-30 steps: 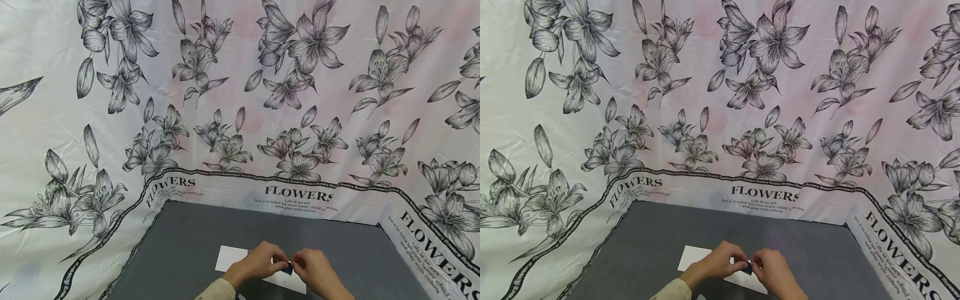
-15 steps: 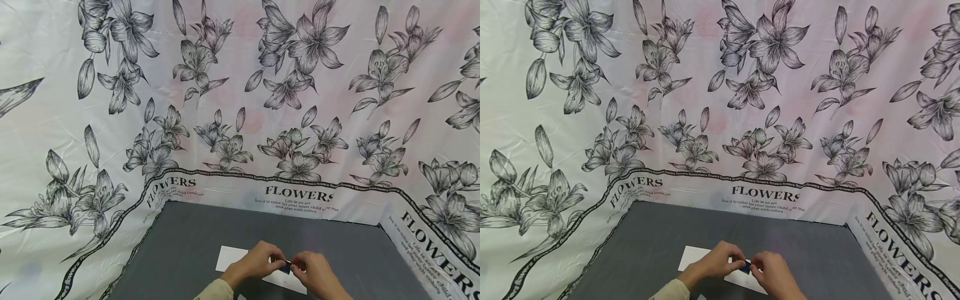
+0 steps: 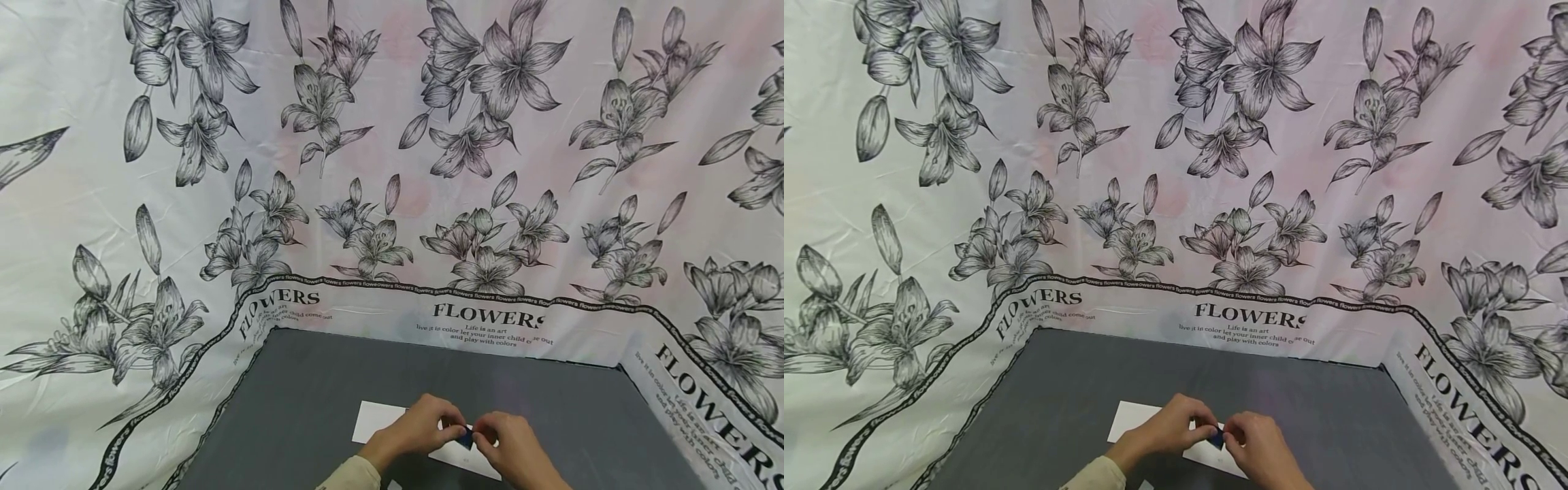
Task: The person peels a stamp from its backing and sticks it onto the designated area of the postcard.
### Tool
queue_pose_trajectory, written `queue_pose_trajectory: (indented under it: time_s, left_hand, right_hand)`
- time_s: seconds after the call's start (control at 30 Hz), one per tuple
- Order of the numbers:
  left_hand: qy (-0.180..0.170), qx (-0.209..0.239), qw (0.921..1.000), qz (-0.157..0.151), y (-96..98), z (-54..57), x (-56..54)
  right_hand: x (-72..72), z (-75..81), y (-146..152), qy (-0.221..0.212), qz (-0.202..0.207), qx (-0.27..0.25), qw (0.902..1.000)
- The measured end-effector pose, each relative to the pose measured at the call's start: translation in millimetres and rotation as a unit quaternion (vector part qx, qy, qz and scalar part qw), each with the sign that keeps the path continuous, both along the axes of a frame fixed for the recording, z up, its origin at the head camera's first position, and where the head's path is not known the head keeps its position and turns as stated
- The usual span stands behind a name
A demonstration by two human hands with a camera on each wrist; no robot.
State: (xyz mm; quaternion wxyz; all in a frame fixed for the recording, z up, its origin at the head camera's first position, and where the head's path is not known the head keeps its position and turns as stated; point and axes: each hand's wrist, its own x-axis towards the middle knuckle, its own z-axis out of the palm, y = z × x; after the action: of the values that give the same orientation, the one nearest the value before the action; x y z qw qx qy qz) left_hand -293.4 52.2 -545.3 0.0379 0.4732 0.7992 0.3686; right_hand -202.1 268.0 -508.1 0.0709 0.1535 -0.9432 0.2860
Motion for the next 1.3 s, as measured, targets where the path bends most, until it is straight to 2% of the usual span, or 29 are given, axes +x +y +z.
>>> queue_pose_trajectory:
  time_s: [0.37, 0.5, 0.63, 0.77, 0.93, 1.1, 1.3]
  left_hand:
    - [0.006, 0.013, 0.9999, -0.002, -0.1, 3.3, 0.5]
    - [0.017, 0.021, 0.9996, 0.008, -0.9, 2.6, 1.1]
    - [0.0, 0.023, 0.9994, 0.026, -2.3, 4.0, 2.2]
    - [-0.002, 0.02, 0.9989, 0.042, -2.2, 5.3, 3.6]
    - [-0.002, 0.026, 0.9994, 0.021, -1.5, 5.0, 4.5]
    - [0.003, 0.023, 0.9997, -0.003, -1.4, 5.0, 5.3]
    - [-0.017, 0.018, 0.9996, -0.015, -0.7, 4.5, 5.1]
  right_hand:
    - [3.5, -0.8, -3.0, 0.032, 0.007, -0.002, 0.9994]
    - [3.6, -1.9, -4.1, 0.044, 0.01, -0.005, 0.999]
    - [4.3, -2.9, -5.1, 0.053, 0.009, -0.012, 0.9985]
    - [4.8, -4.5, -5.8, 0.07, 0.007, -0.02, 0.9973]
    - [4.3, -7.2, -6.2, 0.098, 0.011, -0.025, 0.9949]
    - [4.1, -8.0, -6.6, 0.089, 0.013, -0.03, 0.9955]
    - [3.4, -8.3, -8.2, 0.093, 0.028, -0.027, 0.9949]
